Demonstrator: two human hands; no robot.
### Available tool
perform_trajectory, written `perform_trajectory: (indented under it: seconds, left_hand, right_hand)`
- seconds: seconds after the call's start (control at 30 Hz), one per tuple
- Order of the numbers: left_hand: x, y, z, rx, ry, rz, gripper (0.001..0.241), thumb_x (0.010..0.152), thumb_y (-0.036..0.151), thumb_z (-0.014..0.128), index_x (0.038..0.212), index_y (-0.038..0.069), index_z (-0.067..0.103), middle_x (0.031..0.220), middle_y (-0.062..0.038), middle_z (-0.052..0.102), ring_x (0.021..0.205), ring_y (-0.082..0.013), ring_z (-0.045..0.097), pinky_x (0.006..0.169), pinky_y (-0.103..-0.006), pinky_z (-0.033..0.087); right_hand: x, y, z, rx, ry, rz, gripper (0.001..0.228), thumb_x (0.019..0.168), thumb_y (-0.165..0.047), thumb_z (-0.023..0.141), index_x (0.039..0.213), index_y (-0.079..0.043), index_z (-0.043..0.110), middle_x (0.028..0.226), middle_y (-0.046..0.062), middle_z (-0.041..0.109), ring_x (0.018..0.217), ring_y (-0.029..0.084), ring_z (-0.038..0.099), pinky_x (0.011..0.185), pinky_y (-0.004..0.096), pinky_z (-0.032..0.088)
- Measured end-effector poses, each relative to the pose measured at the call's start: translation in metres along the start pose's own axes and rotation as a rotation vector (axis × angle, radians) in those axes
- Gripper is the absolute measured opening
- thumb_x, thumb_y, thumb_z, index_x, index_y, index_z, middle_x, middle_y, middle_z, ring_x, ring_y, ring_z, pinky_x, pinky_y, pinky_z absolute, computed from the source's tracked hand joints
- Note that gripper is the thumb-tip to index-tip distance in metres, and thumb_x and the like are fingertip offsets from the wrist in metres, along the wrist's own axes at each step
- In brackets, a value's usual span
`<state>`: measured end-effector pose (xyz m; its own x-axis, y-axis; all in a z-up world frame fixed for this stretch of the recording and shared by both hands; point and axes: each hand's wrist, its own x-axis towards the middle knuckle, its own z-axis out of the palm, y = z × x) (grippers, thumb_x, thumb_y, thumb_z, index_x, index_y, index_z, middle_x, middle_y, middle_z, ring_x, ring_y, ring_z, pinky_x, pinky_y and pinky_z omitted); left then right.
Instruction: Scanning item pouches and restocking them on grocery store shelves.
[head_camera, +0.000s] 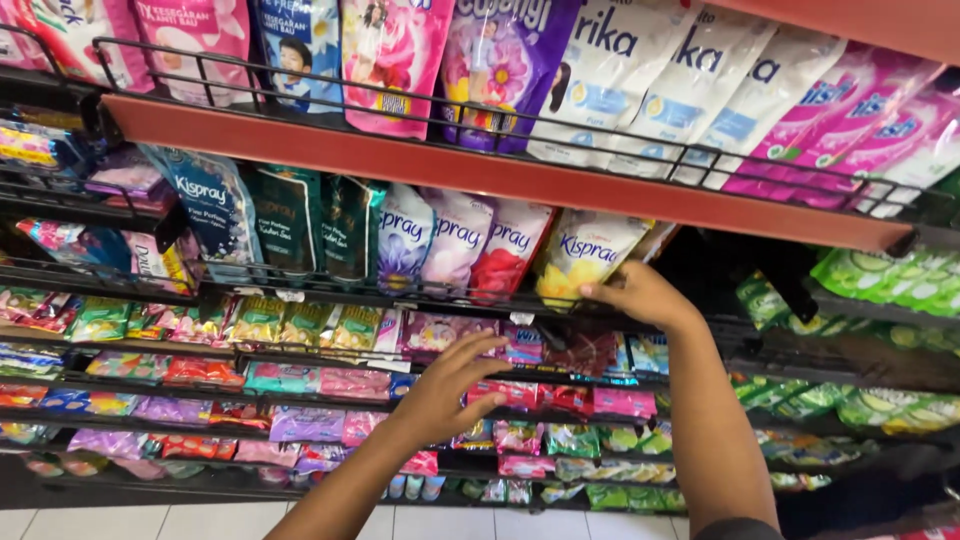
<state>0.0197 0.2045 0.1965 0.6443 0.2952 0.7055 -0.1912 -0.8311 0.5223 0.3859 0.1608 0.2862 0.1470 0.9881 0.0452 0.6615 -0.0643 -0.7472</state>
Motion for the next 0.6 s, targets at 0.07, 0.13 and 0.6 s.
perform_trajectory:
  seconds: [0.07,0.13,0.6]
  left_hand:
    - [0.007,-0.005,0.007,0.096,0.022,0.037,0.034,0.092,0.027,0.074,0.120,0.009,0.068,0.147,-0.013,0.057,0.146,-0.0387,0.043,0.121,-0.0546,0.031]
    - [0.014,-0.012,0.015,0.191,0.041,0.072,0.032,0.090,0.026,0.076,0.117,0.011,0.070,0.144,-0.012,0.059,0.146,-0.0388,0.043,0.122,-0.0576,0.028]
    - [0.048,-0.033,0.050,0.586,0.238,0.092,0.036,0.088,0.020,0.071,0.122,0.009,0.066,0.148,-0.016,0.050,0.143,-0.0356,0.043,0.119,-0.0553,0.031]
  right_hand:
    - [0.007,0.000,0.002,0.020,-0.011,-0.033,0.038,0.087,-0.022,0.076,0.118,-0.001,0.072,0.110,0.009,0.079,0.098,0.017,0.071,0.089,0.035,0.057]
    - [0.013,-0.002,0.008,0.042,-0.021,-0.065,0.038,0.086,-0.021,0.076,0.118,0.000,0.072,0.109,0.009,0.078,0.097,0.017,0.071,0.087,0.035,0.058]
    - [0.019,-0.030,0.045,0.097,-0.047,-0.066,0.035,0.090,-0.025,0.073,0.116,-0.002,0.071,0.101,0.007,0.080,0.084,0.014,0.073,0.074,0.031,0.060]
